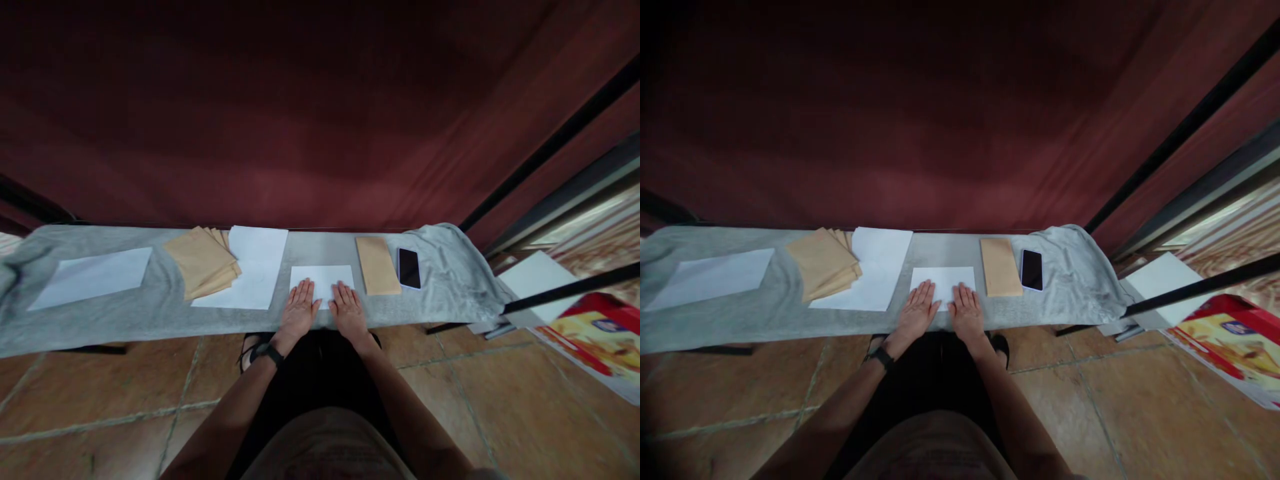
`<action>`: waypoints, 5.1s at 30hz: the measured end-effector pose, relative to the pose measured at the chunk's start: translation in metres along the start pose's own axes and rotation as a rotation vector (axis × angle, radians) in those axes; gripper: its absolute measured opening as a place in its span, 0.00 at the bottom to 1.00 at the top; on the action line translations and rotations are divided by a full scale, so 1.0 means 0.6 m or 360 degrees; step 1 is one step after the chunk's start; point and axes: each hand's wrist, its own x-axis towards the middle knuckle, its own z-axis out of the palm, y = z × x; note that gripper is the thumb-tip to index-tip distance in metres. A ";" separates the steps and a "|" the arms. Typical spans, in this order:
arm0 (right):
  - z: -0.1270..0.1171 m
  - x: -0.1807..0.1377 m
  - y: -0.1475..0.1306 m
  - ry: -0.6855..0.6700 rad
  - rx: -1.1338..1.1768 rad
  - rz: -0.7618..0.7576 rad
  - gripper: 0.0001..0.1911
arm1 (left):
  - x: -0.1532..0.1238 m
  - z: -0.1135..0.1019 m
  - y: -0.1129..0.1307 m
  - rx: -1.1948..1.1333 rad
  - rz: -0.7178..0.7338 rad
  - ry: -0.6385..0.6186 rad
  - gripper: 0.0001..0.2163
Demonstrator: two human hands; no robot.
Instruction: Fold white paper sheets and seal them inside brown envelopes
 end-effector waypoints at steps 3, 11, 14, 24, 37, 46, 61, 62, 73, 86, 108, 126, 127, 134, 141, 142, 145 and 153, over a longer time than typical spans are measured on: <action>-0.003 -0.004 0.018 0.0040 -0.0060 0.0013 0.27 | -0.003 -0.003 -0.010 0.0023 -0.0017 -0.0001 0.29; 0.002 -0.007 0.035 0.0095 -0.0102 -0.0007 0.28 | -0.006 -0.014 -0.025 0.0024 0.0078 -0.0070 0.32; 0.000 -0.007 0.034 0.0076 -0.0098 0.0011 0.28 | -0.007 -0.016 -0.027 0.0016 0.0078 -0.0070 0.32; -0.002 -0.008 0.030 0.0046 -0.0059 0.0046 0.29 | 0.029 -0.008 0.009 -0.0079 -0.0004 -0.0132 0.28; 0.002 -0.007 0.031 0.0025 -0.0081 0.0068 0.29 | 0.106 0.016 0.003 -0.0088 -0.0025 -0.0045 0.28; -0.008 0.020 -0.001 -0.0068 -0.0026 0.0255 0.27 | 0.051 0.012 -0.012 -0.0066 -0.0150 0.0046 0.29; 0.028 0.062 -0.078 -0.0159 0.0061 0.0034 0.27 | -0.096 -0.129 -0.218 -0.0385 -0.0335 0.0640 0.15; 0.028 0.062 -0.078 -0.0146 0.0055 0.0030 0.27 | -0.105 -0.142 -0.259 -0.0325 -0.0444 0.0723 0.14; 0.031 0.063 -0.084 -0.0181 0.0024 0.0055 0.27 | -0.162 -0.176 -0.321 -0.0383 -0.0629 0.0998 0.14; 0.024 0.038 -0.057 -0.0019 -0.0046 0.0074 0.27 | 0.008 -0.026 -0.047 -0.0642 -0.0164 0.0175 0.23; 0.005 -0.027 0.031 0.0256 -0.0086 0.0139 0.30 | 0.143 -0.046 -0.050 -0.0105 -0.0077 -0.0117 0.21; -0.006 -0.034 0.050 0.0230 0.0433 0.0207 0.26 | 0.142 -0.095 -0.110 -0.1320 -0.0663 -0.0150 0.05; -0.008 -0.033 0.051 0.0242 0.0516 0.0246 0.27 | 0.130 -0.097 -0.112 -0.1426 -0.0746 -0.0100 0.06; -0.006 -0.031 0.036 0.0257 0.0724 0.0339 0.27 | 0.054 -0.076 -0.082 -0.2015 -0.1225 0.0024 0.13; -0.005 -0.039 0.028 0.0247 0.0685 0.0299 0.26 | 0.025 -0.053 -0.043 -0.2222 -0.1352 -0.0016 0.14; -0.007 -0.039 0.027 0.0248 0.0669 0.0293 0.26 | 0.023 -0.053 -0.041 -0.2224 -0.1344 -0.0007 0.15; -0.011 -0.038 0.014 0.0217 0.0574 0.0201 0.27 | 0.022 -0.054 -0.035 -0.2233 -0.1316 0.0029 0.19; -0.017 -0.011 -0.057 0.0126 0.0239 0.0067 0.26 | 0.023 -0.035 0.003 -0.2200 -0.1241 0.0172 0.18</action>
